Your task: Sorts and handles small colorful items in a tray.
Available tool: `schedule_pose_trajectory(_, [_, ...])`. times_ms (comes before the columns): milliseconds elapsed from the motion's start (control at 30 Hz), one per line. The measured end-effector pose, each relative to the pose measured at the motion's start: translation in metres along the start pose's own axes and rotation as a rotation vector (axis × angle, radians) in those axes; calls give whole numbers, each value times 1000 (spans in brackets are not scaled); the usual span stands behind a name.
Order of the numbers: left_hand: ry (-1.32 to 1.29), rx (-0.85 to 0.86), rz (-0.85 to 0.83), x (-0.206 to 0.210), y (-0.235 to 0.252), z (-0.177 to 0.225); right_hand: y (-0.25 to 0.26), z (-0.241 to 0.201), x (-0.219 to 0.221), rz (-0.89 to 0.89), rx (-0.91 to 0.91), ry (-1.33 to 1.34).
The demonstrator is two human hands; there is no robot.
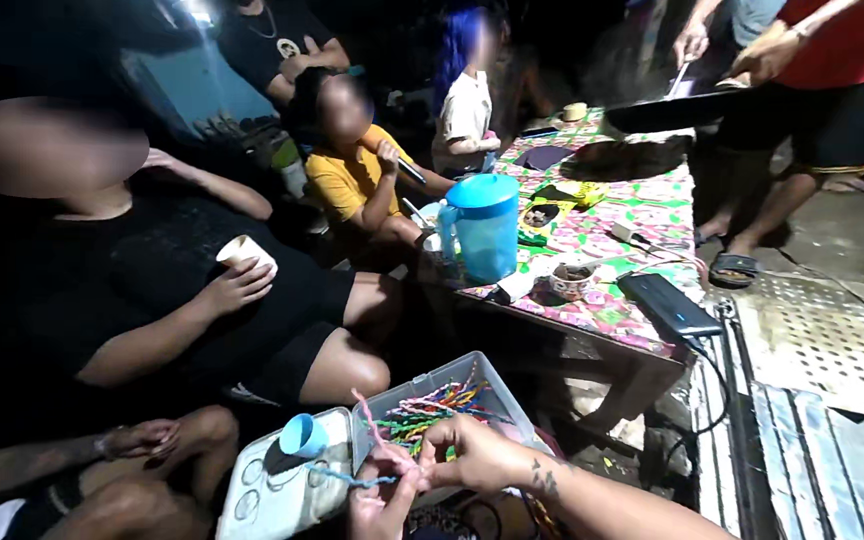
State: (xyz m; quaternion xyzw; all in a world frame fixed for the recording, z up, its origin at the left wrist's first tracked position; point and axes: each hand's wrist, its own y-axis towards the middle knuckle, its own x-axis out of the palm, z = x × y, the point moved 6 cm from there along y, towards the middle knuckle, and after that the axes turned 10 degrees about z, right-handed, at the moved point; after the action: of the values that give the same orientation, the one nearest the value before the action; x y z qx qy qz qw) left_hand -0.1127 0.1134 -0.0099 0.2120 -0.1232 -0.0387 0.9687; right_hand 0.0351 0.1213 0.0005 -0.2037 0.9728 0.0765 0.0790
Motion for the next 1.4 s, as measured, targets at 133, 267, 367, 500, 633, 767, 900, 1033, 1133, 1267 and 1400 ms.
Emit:
schedule_pose_trajectory(133, [3,-7,85,-7,-1,3,2,3,7,-120,51,57])
schedule_pose_trajectory(267, [-27,-20,68,-8,-1,3,4,10,12,-59,140,237])
schedule_pose_trajectory(367, [-19,-12,88,-9,-1,3,4,12,11,22,167,312])
schedule_pose_trajectory(500, [-14,-22,111,-9,-1,1,4,8,5,137,44,187])
schedule_pose_trajectory(633, [32,-98,179,-8,-2,-4,-3,-4,2,382,-267,-263])
schedule_pose_trajectory(767, [-2,-142,176,-9,0,-9,-8,-9,7,523,-488,-517])
schedule_pose_trajectory(900, [-70,-112,141,-15,0,-10,3,6,8,119,-78,-93])
schedule_pose_trajectory(1033, [-119,-152,108,-14,-2,-7,6,15,12,-85,141,146])
schedule_pose_trajectory(1133, [-140,-170,72,-12,-3,-7,7,24,15,-72,213,332])
schedule_pose_trajectory(1267, [-122,-141,49,-11,-2,-8,6,29,17,-36,277,458])
schedule_pose_trajectory(1400, [-94,-128,55,-7,-2,-7,5,25,13,69,164,395])
